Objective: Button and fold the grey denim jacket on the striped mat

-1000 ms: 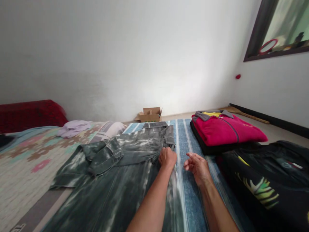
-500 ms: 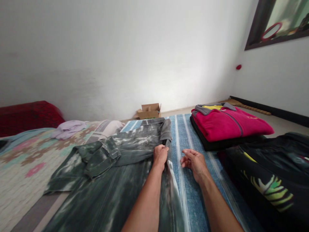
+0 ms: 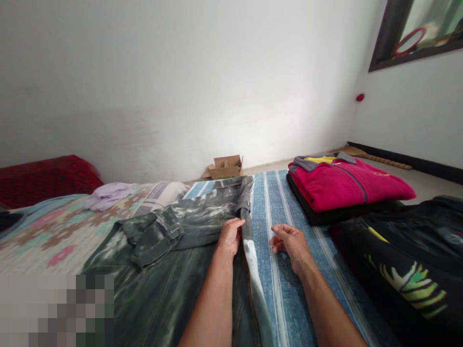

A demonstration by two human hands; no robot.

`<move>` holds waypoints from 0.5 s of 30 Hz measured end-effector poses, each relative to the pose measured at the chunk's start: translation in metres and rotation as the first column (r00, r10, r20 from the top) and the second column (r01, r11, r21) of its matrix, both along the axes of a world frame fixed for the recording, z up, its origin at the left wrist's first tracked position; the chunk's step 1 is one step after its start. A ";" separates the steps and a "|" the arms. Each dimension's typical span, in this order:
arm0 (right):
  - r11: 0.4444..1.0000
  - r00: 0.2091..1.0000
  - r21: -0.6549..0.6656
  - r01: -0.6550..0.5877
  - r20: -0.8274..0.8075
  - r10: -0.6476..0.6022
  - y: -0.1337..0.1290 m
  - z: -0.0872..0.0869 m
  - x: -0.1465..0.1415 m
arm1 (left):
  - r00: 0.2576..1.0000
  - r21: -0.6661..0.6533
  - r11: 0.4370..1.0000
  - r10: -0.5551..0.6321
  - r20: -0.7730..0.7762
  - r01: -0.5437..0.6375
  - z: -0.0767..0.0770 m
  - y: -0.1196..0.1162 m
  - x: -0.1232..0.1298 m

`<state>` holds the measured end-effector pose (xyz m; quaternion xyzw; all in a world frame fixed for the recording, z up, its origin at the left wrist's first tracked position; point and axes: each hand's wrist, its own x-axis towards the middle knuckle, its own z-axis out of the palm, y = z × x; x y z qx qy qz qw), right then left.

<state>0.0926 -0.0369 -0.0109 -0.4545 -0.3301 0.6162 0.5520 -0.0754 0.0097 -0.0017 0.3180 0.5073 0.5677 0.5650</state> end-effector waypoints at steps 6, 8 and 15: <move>1.000 1.000 0.014 0.000 0.015 0.000 0.000 0.000 -0.001 | 0.998 -0.013 1.000 -0.013 0.065 0.014 -0.001 0.001 -0.004; 1.000 1.000 0.018 -0.001 0.020 0.001 0.000 -0.001 -0.001 | 0.997 -0.016 1.000 -0.016 0.079 0.017 -0.002 0.001 -0.005; 1.000 0.999 0.027 -0.008 0.039 0.007 0.000 -0.001 -0.003 | 0.994 -0.026 0.999 -0.022 0.106 0.025 -0.001 0.001 -0.005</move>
